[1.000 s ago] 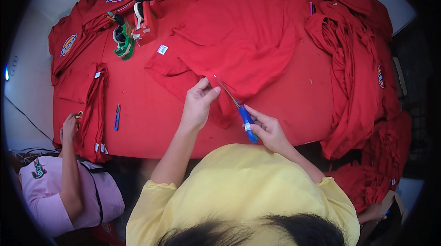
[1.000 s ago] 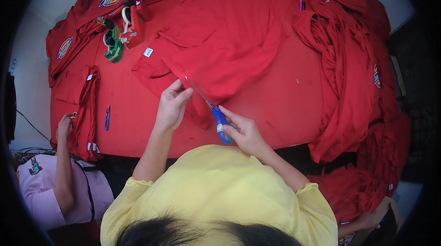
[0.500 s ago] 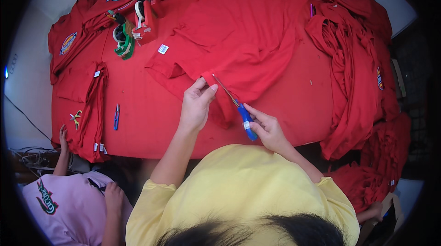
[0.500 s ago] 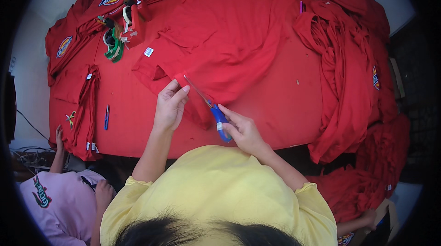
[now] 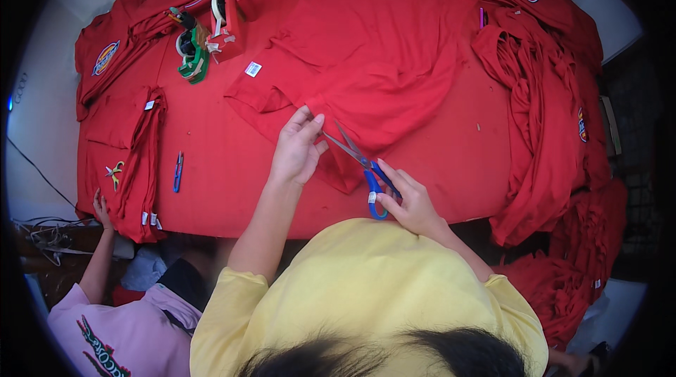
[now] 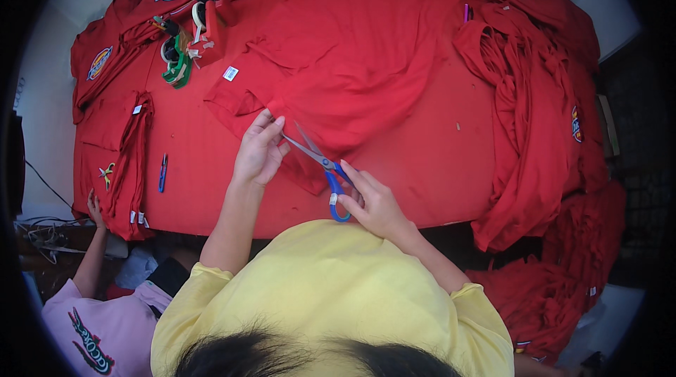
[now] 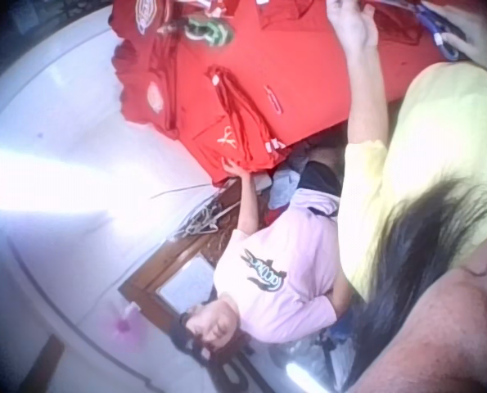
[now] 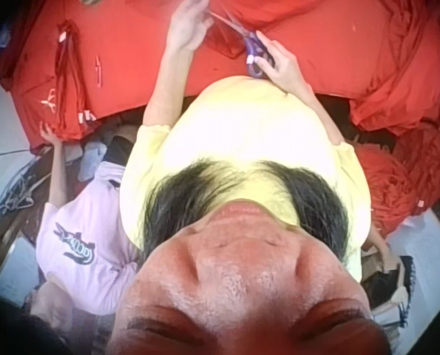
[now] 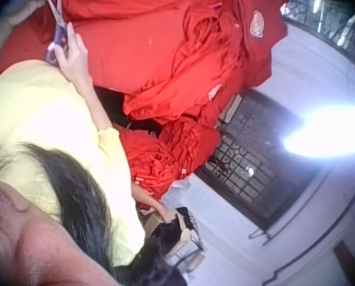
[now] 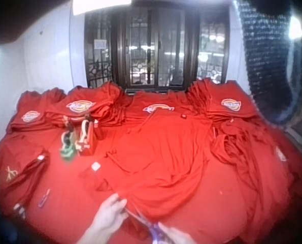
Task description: The person processes several red t-shirts by using shears to trim loose threads, folding the garments on a table, and placing them into a cardboard box.
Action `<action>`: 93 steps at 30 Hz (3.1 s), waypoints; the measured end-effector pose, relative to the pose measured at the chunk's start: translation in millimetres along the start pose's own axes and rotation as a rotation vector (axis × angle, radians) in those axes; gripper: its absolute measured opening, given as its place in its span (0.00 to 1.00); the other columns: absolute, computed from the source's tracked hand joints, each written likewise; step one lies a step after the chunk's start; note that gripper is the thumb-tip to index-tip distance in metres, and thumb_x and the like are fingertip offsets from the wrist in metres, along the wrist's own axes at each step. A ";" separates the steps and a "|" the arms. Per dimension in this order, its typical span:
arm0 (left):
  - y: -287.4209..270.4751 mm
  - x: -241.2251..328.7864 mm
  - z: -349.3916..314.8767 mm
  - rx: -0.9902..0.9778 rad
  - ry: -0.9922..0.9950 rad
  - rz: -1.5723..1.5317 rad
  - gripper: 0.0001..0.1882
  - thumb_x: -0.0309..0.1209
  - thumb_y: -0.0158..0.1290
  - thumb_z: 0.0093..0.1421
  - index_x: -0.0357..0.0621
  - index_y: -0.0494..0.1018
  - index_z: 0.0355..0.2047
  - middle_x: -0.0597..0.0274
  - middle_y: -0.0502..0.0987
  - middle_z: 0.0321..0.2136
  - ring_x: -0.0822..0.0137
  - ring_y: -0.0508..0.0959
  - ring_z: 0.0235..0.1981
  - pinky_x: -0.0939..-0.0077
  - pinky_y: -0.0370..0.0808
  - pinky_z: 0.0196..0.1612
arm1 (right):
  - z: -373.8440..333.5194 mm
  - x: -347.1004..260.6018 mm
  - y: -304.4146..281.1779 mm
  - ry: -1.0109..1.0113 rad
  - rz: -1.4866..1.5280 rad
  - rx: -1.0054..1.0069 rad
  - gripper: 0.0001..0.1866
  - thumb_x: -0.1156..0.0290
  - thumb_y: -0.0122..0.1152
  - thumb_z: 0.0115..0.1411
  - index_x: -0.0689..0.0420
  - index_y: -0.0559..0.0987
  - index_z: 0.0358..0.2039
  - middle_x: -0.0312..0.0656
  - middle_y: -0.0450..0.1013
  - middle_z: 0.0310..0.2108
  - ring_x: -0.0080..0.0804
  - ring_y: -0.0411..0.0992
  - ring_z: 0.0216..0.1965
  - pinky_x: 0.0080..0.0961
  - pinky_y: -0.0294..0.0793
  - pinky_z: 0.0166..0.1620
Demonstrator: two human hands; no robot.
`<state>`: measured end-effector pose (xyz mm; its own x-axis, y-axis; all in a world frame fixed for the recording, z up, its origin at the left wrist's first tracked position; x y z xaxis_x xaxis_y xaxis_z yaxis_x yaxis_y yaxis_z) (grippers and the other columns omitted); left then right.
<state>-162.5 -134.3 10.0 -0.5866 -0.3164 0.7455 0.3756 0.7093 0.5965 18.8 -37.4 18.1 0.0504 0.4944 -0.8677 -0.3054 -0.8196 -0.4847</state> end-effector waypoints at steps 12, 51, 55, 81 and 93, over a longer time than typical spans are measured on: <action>21.4 -1.3 -12.0 -0.131 0.043 0.198 0.21 0.19 0.51 0.57 0.40 0.67 0.52 0.65 0.74 0.40 0.76 0.75 0.40 0.84 0.74 0.37 | 8.8 -13.7 -4.2 -0.049 0.052 0.072 0.31 0.72 0.60 0.58 0.61 0.63 0.61 0.44 0.70 0.32 0.28 0.70 0.28 0.22 0.71 0.31; 26.8 21.4 -19.7 -0.147 0.229 0.230 0.18 0.19 0.52 0.58 0.35 0.69 0.49 0.65 0.76 0.40 0.77 0.74 0.39 0.84 0.71 0.41 | 17.8 -8.2 -1.9 -0.019 0.342 0.017 0.26 0.77 0.52 0.62 0.58 0.64 0.61 0.41 0.73 0.42 0.19 0.71 0.35 0.16 0.72 0.38; 33.5 21.2 -27.6 -0.143 0.234 0.278 0.17 0.20 0.52 0.58 0.35 0.69 0.49 0.64 0.75 0.41 0.78 0.73 0.39 0.83 0.70 0.41 | 22.4 -3.7 0.5 0.133 0.497 -0.042 0.27 0.77 0.53 0.61 0.57 0.64 0.61 0.40 0.73 0.42 0.20 0.71 0.35 0.18 0.72 0.38; 15.5 21.7 -30.2 -0.046 0.248 0.231 0.26 0.16 0.51 0.57 0.33 0.63 0.57 0.60 0.73 0.43 0.73 0.73 0.44 0.79 0.69 0.51 | 29.8 -4.4 9.0 -0.013 0.317 -0.106 0.27 0.73 0.54 0.61 0.58 0.63 0.62 0.43 0.72 0.41 0.23 0.72 0.36 0.19 0.71 0.41; 4.9 29.4 -28.8 -0.013 0.271 0.211 0.23 0.17 0.51 0.57 0.33 0.65 0.54 0.61 0.74 0.42 0.75 0.72 0.43 0.80 0.70 0.47 | 26.4 -1.6 13.7 0.114 0.430 -0.171 0.27 0.70 0.54 0.62 0.58 0.63 0.61 0.42 0.72 0.39 0.24 0.72 0.37 0.21 0.71 0.42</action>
<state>-157.2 -158.2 43.3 -0.2835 -0.3204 0.9039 0.4788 0.7694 0.4229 -10.6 -41.7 15.7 0.0604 0.0724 -0.9955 -0.1607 -0.9836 -0.0813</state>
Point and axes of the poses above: each hand's wrist, its own z-axis towards the middle knuckle, its own y-axis out of the palm, x = y × z, the point moved 9 cm from there along z, towards the middle knuckle
